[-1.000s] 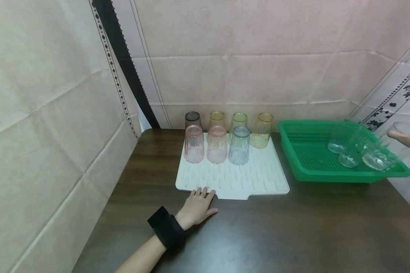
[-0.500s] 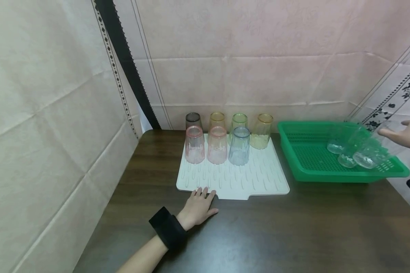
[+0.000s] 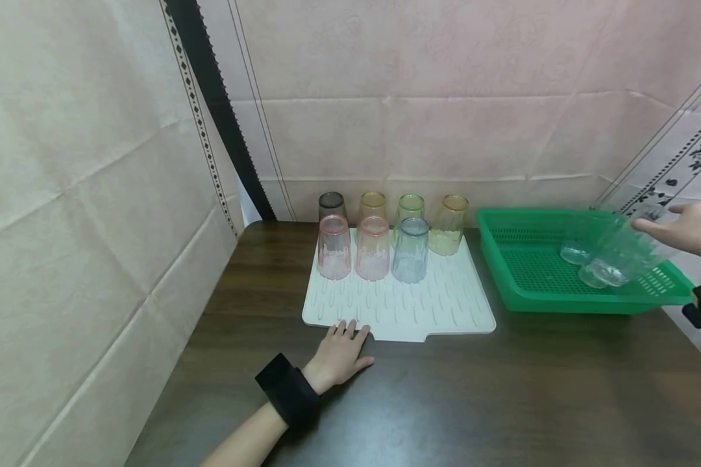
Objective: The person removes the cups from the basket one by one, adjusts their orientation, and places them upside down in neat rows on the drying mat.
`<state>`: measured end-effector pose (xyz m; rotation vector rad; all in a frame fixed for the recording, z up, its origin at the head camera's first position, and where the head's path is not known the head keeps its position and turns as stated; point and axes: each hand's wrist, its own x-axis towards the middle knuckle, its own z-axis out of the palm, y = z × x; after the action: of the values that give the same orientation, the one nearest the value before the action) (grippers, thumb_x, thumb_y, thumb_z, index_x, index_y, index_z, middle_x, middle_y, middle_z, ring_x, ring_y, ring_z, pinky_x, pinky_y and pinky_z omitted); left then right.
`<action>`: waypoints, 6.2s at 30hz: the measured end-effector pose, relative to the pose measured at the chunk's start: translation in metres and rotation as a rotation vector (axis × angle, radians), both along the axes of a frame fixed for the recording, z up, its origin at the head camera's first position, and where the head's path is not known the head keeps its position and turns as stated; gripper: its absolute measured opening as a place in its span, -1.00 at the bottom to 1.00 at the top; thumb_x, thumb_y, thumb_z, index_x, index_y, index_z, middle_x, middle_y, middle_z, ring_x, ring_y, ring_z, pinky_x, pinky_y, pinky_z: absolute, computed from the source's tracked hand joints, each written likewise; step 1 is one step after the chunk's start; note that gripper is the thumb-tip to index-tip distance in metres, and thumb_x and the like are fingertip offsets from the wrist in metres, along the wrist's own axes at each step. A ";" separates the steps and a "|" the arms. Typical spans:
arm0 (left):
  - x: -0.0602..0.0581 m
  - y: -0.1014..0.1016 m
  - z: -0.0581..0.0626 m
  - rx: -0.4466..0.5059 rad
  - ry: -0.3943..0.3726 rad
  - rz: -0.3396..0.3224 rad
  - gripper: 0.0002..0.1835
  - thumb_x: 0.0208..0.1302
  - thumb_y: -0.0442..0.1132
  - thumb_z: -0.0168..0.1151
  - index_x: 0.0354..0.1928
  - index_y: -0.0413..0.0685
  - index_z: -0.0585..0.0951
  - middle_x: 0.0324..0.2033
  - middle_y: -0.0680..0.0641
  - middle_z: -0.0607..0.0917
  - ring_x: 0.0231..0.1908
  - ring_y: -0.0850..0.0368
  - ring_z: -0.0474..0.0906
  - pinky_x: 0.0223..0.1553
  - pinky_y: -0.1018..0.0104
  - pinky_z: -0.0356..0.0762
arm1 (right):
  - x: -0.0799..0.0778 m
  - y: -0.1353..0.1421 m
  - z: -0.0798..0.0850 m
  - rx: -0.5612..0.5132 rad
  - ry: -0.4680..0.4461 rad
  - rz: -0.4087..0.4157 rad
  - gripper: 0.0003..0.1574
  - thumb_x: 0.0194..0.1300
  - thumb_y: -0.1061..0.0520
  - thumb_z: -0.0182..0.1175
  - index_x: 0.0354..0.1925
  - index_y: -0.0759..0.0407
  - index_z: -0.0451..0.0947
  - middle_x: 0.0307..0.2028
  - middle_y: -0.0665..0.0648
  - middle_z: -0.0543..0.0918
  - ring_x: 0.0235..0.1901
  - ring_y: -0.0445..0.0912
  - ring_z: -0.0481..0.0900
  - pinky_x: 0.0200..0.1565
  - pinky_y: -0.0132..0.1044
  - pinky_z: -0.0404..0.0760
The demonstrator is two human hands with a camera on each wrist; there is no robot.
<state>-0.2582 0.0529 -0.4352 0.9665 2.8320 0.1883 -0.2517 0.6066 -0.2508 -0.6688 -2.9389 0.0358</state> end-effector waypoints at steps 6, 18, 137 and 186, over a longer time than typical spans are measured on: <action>0.002 0.001 0.001 -0.004 -0.005 0.006 -0.34 0.37 0.11 0.11 0.39 -0.09 0.33 0.33 -0.31 0.39 0.35 -0.25 0.29 0.34 -0.06 0.27 | -0.001 -0.010 0.005 -0.005 -0.038 0.028 0.32 0.32 -0.54 -0.31 0.27 0.74 0.01 0.16 0.76 0.20 0.08 0.59 0.22 0.16 0.41 0.25; 0.003 0.003 0.000 -0.029 0.000 0.022 -0.32 0.36 0.13 0.12 0.40 -0.05 0.31 0.35 -0.27 0.37 0.38 -0.21 0.27 0.35 -0.04 0.26 | -0.031 0.008 -0.011 -0.047 -0.020 0.160 0.46 0.16 -0.69 -0.24 0.22 0.70 0.23 -0.20 0.65 0.47 -0.30 0.41 0.44 -0.20 0.22 0.46; 0.006 0.006 0.006 -0.095 0.029 0.055 -0.31 0.34 0.15 0.12 0.41 -0.01 0.31 0.35 -0.22 0.38 0.37 -0.17 0.29 0.34 -0.07 0.26 | -0.056 -0.122 -0.011 -0.970 -0.221 0.511 0.05 0.45 -0.42 -0.50 0.51 0.27 -0.43 0.41 0.55 -0.02 0.01 -0.08 0.65 0.03 -0.17 0.64; -0.006 0.011 0.017 -0.196 -0.054 0.034 -0.31 0.36 0.21 0.05 0.42 0.04 0.30 0.36 -0.18 0.39 0.36 -0.12 0.31 0.36 0.00 0.25 | -0.074 -0.171 -0.019 -1.026 -0.243 0.563 0.03 0.47 -0.41 -0.47 0.51 0.29 -0.36 0.40 0.51 0.11 0.01 -0.09 0.60 0.06 -0.05 0.62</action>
<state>-0.2640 0.0637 -0.4186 0.8583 2.7553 -0.0580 -0.3260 0.4357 -0.2703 0.1503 -3.0536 1.6641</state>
